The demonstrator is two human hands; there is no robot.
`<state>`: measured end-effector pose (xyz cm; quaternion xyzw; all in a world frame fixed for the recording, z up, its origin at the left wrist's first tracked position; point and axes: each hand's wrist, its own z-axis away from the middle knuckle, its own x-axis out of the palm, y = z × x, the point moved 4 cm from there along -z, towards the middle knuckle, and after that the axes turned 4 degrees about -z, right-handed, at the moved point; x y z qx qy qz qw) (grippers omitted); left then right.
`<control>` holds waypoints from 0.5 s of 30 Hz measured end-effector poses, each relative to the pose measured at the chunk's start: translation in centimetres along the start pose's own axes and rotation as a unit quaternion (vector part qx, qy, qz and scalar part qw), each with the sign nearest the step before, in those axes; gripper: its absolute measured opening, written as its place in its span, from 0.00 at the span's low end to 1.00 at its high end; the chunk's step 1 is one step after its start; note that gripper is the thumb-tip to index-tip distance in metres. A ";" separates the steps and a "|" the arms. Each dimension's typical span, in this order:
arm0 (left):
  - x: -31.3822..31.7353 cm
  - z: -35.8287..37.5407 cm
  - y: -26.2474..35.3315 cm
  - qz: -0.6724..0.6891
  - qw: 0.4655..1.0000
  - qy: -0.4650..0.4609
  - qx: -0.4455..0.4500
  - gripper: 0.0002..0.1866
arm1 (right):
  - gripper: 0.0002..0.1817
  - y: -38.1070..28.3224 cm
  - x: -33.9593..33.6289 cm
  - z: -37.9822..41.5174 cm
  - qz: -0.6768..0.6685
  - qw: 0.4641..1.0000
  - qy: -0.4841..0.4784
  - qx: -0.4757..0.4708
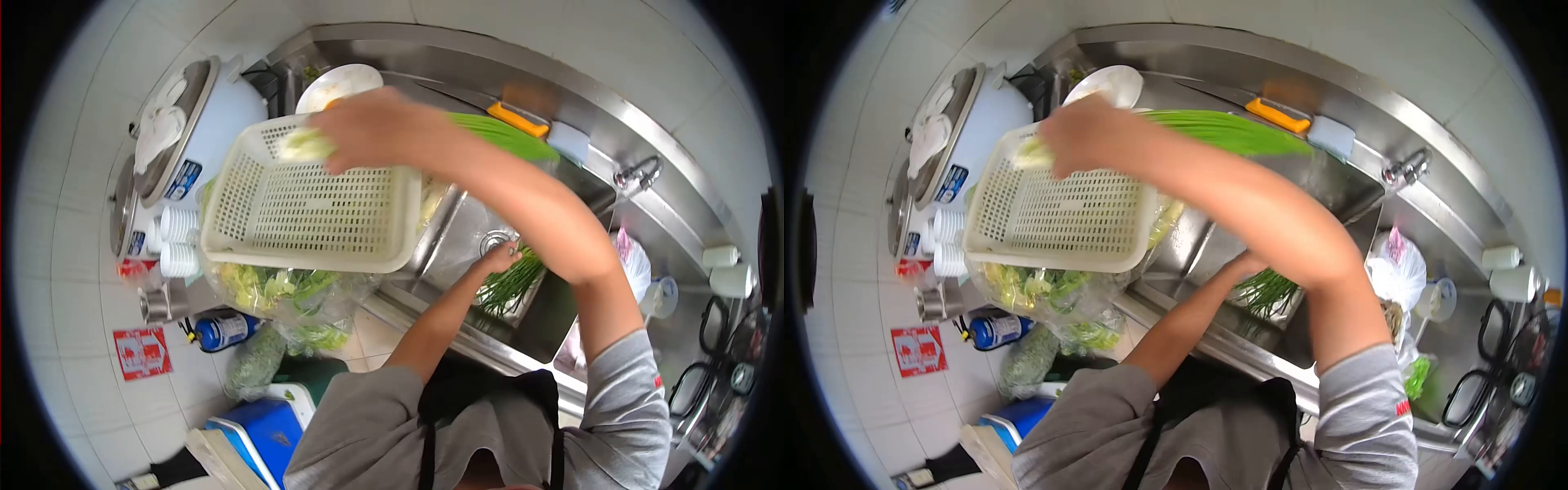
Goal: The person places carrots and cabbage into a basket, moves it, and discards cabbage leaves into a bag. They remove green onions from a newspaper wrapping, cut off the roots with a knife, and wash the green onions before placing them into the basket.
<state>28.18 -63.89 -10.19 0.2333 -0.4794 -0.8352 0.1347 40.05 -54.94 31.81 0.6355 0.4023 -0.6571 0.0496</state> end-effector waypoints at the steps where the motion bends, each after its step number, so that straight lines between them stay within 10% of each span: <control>1: -1.0 0.9 1.1 0.079 0.997 0.011 0.023 0.28 | 0.25 -1.2 1.1 -2.3 0.026 0.998 -0.048 -0.011; 4: -4.3 4.6 5.3 0.328 0.935 0.064 0.117 0.26 | 0.23 -1.5 3.0 -6.1 0.029 0.998 0.041 -0.027; 8: -3.6 2.4 0.9 0.121 0.971 0.097 0.179 0.26 | 0.19 1.0 2.6 -2.2 0.025 0.983 0.179 0.005; 15: -3.9 0.7 -0.5 -0.066 0.996 -0.038 -0.045 0.24 | 0.22 10.4 -2.1 12.9 0.042 0.934 0.294 0.197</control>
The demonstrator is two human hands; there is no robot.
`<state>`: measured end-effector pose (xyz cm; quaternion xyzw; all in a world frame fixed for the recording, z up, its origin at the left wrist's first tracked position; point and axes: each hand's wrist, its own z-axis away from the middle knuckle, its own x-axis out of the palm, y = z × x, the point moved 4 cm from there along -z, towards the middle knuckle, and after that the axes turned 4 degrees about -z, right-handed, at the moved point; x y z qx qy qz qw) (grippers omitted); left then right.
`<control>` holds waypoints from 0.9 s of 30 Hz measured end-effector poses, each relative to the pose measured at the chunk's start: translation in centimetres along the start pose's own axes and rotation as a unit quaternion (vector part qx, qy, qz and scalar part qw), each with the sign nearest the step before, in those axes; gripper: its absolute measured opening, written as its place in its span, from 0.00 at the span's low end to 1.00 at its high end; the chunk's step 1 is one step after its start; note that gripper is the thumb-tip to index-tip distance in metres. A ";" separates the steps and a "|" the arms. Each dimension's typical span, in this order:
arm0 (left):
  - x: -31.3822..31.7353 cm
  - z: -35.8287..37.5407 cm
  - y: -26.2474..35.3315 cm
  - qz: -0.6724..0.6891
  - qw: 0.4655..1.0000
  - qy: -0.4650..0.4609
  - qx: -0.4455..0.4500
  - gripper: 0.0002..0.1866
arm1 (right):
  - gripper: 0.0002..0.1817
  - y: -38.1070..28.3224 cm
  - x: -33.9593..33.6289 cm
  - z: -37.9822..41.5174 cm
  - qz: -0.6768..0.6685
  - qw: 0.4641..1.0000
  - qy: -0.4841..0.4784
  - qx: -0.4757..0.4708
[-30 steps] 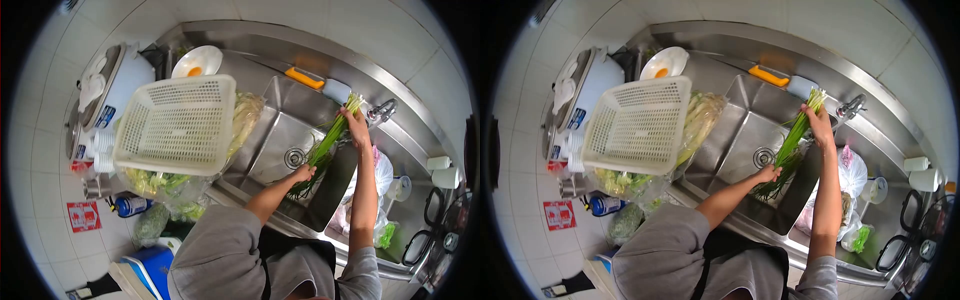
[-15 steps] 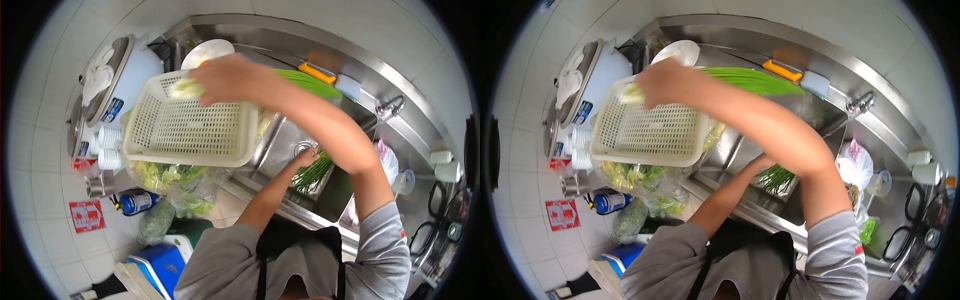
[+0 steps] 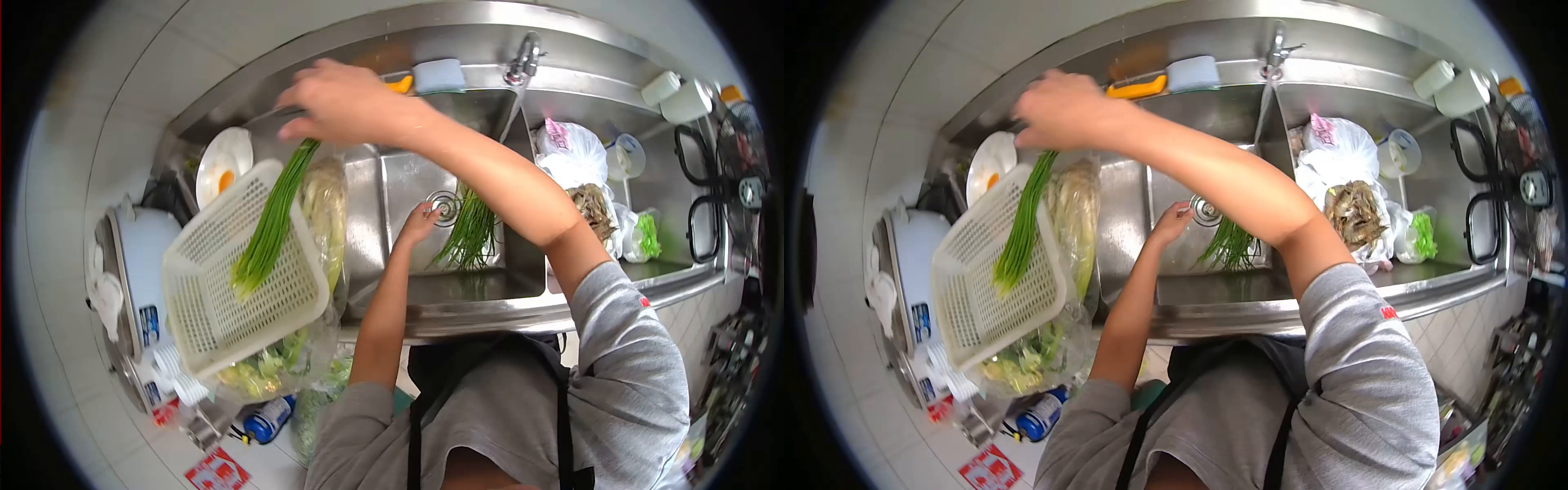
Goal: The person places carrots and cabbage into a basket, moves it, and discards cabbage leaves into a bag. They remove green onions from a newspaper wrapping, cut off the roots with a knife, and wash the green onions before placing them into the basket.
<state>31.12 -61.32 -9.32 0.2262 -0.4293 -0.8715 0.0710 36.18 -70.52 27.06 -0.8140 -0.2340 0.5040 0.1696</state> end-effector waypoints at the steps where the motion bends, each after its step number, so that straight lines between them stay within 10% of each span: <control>1: 0.0 -0.1 0.0 -0.019 1.000 -0.011 -0.017 0.23 | 0.22 2.3 -1.0 1.4 -0.011 0.999 0.019 0.045; 8: 3.1 -3.6 -2.9 -0.053 0.996 -0.059 -0.038 0.22 | 0.19 23.9 9.4 18.8 -0.141 0.879 0.084 0.449; 14: 5.8 -5.4 -7.6 -0.036 0.991 -0.115 -0.055 0.21 | 0.41 32.5 27.5 41.2 -0.091 0.580 0.097 0.804; 18: 5.2 -5.9 -7.8 -0.032 0.994 -0.088 -0.052 0.20 | 0.43 34.3 29.6 39.2 0.113 0.620 0.100 0.770; 27: 4.9 -8.9 -3.1 -0.031 0.999 -0.028 0.013 0.19 | 0.32 33.2 25.8 39.4 -0.116 0.663 0.292 0.679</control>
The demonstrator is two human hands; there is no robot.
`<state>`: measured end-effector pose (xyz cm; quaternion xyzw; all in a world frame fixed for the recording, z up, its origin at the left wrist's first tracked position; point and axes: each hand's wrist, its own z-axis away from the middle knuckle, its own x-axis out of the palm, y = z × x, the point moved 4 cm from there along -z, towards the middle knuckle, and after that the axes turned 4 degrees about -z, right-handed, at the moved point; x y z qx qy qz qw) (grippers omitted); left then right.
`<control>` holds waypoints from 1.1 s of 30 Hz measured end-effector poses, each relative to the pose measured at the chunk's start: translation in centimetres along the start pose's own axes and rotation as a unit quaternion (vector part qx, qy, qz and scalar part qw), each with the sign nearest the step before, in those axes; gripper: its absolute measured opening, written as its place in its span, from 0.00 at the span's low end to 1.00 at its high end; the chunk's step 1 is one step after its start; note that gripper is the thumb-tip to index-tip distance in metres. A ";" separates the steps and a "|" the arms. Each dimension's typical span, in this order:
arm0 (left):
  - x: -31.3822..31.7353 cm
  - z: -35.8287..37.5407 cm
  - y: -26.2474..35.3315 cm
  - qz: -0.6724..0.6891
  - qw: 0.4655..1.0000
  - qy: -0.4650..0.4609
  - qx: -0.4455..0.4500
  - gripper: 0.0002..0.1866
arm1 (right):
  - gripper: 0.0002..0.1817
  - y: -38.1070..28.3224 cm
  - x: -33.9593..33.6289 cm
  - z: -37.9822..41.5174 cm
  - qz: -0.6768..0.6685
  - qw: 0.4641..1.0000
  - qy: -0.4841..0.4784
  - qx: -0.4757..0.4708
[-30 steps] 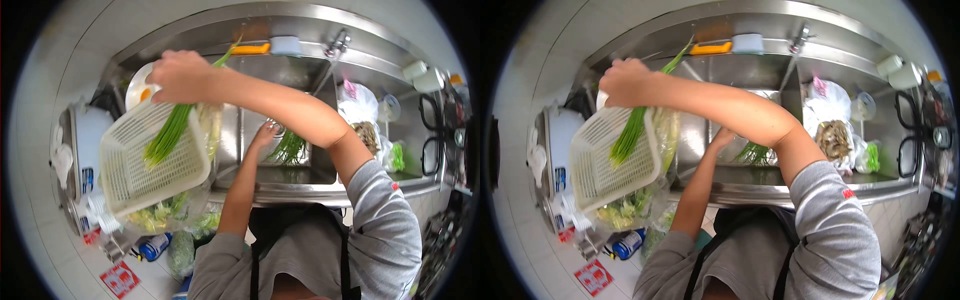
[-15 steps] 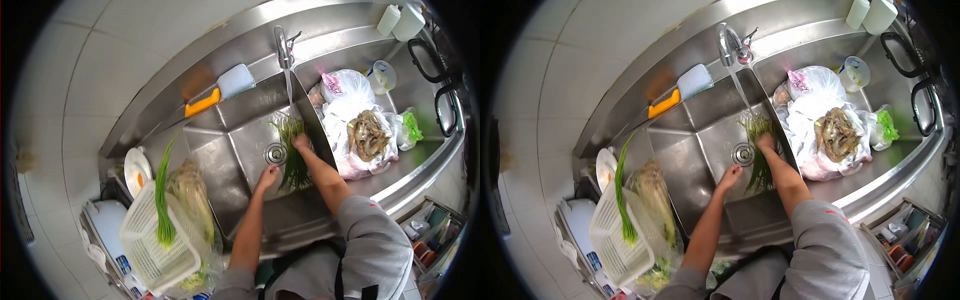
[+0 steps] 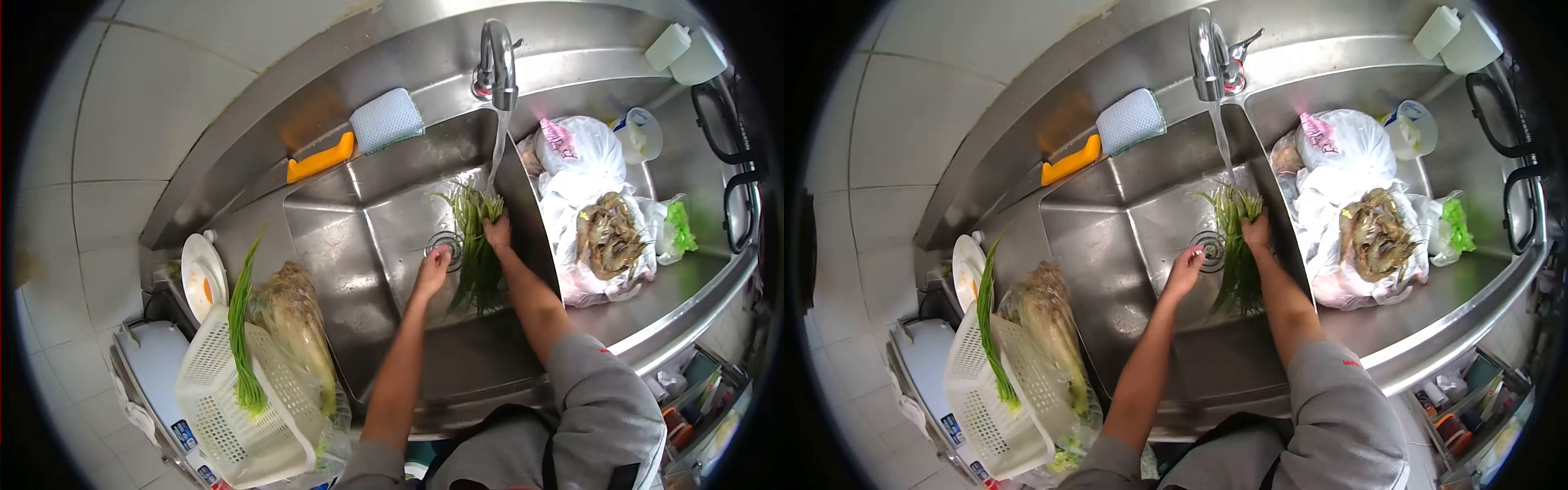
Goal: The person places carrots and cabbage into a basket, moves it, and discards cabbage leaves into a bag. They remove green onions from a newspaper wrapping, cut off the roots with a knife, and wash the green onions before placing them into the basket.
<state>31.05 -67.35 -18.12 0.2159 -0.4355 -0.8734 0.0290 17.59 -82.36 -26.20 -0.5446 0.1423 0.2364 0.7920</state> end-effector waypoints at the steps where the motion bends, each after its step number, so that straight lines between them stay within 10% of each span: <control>1: 0.1 -1.0 1.3 0.012 1.000 0.011 0.015 0.20 | 0.31 1.9 1.0 -1.1 -0.020 0.998 0.029 -0.058; 8: 2.7 -4.8 11.6 0.334 0.942 0.012 0.014 0.33 | 0.26 -13.2 -4.3 6.1 -0.265 0.943 -0.196 0.053; 12: 4.6 -2.6 16.2 0.304 0.952 -0.037 0.022 0.41 | 0.45 -15.4 -4.8 4.0 -0.334 0.919 -0.178 0.113; 15: 4.3 -1.5 18.0 0.317 0.947 -0.059 0.013 0.42 | 0.38 -17.2 -6.3 4.5 -0.404 0.868 -0.281 0.066; 18: 3.0 -2.7 18.5 0.384 0.922 -0.043 -0.006 0.39 | 0.32 -19.1 -5.9 7.5 -0.291 0.932 -0.171 -0.132; 22: 3.5 -1.5 20.0 0.313 0.945 -0.048 0.084 0.32 | 0.29 -20.0 -8.5 4.4 -0.386 0.868 -0.271 0.156; 27: 1.9 -2.6 22.1 0.505 0.861 -0.062 -0.027 0.33 | 0.30 -22.1 -6.8 6.7 -0.192 0.951 -0.139 -0.198; 31: 2.3 -0.4 23.3 0.372 0.913 -0.121 0.115 0.30 | 0.28 -23.0 -8.1 4.0 -0.494 0.855 -0.138 0.073; 33: 1.7 0.8 25.0 0.371 0.913 -0.093 0.143 0.35 | 0.27 -22.1 -6.4 2.6 -0.456 0.874 -0.168 0.013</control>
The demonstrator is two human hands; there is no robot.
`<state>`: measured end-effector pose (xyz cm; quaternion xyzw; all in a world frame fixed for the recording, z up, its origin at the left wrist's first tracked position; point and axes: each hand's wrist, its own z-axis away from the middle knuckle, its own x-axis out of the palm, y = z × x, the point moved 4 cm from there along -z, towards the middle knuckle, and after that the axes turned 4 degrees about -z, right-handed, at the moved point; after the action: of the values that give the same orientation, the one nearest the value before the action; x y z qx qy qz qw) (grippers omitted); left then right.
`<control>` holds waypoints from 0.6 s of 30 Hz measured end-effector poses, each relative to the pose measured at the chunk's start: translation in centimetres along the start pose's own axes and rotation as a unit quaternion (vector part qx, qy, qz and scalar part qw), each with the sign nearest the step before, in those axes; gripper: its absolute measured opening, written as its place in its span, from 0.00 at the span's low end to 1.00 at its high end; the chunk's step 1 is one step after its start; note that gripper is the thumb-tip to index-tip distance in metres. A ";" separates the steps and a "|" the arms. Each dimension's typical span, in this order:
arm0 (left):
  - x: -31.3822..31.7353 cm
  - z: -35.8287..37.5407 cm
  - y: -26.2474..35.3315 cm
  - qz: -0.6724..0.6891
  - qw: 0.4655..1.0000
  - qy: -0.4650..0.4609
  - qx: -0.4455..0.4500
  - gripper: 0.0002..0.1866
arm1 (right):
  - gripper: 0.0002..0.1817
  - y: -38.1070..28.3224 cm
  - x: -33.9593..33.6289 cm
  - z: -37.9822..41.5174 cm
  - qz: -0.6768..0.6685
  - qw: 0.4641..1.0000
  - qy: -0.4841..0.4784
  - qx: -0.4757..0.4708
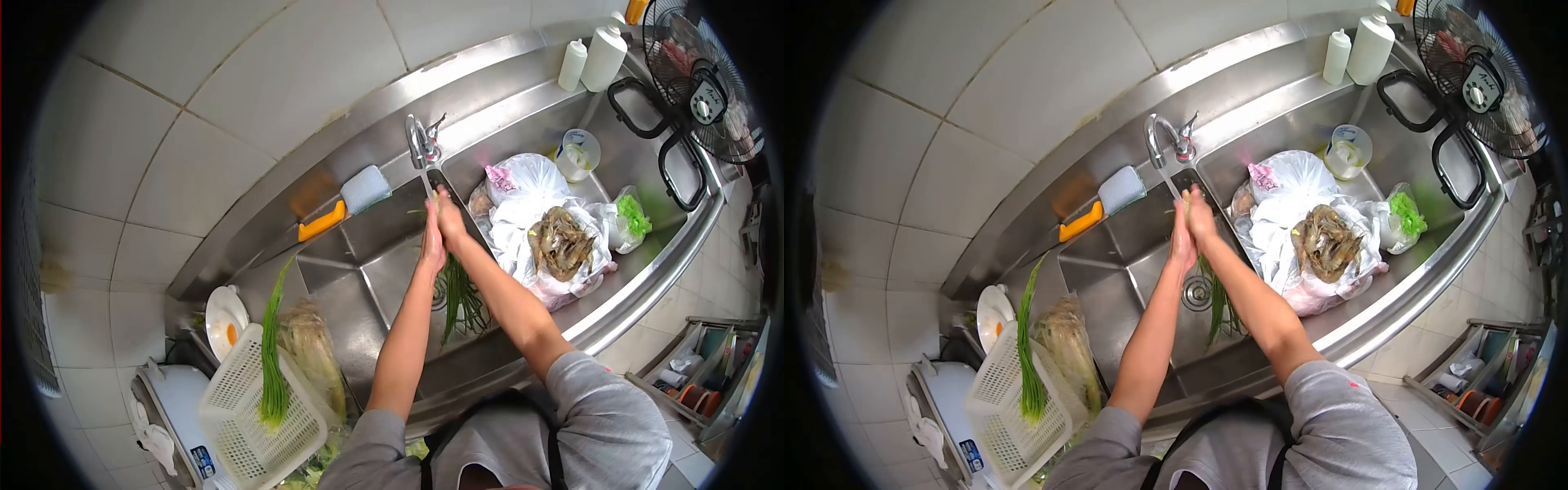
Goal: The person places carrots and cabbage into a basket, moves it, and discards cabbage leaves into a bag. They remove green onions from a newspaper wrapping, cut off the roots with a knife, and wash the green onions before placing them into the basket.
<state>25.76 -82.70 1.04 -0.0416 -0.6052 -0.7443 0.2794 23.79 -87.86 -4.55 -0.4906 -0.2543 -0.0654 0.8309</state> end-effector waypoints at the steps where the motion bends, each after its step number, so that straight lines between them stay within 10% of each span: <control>1: 0.0 -0.2 0.7 0.013 1.000 0.014 -0.022 0.39 | 0.27 -0.2 0.5 0.9 0.096 0.995 -0.019 -0.022; 5: -1.9 -1.9 0.5 0.132 0.991 -0.028 -0.017 0.41 | 0.29 -2.7 2.4 3.9 0.289 0.941 0.021 -0.174; 8: -0.9 -0.6 -0.8 -0.086 0.993 0.037 0.073 0.30 | 0.32 -0.4 0.4 -0.6 -0.078 0.994 -0.071 -0.011; 11: -3.0 -1.6 -0.1 -0.022 0.997 0.072 0.025 0.23 | 0.32 -2.0 1.6 3.9 -0.040 0.995 -0.080 0.050; 16: -3.4 -0.9 1.0 0.056 0.992 0.114 0.020 0.23 | 0.30 -1.9 0.3 7.2 0.180 0.949 -0.133 -0.221; 18: -2.8 -1.0 0.8 0.066 0.995 0.077 0.007 0.23 | 0.28 -1.7 -0.4 6.4 0.141 0.971 -0.097 -0.167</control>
<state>28.76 -82.72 0.32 -0.0227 -0.5828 -0.7211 0.3739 20.51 -83.35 -0.95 -0.6577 -0.2477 0.0591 0.7090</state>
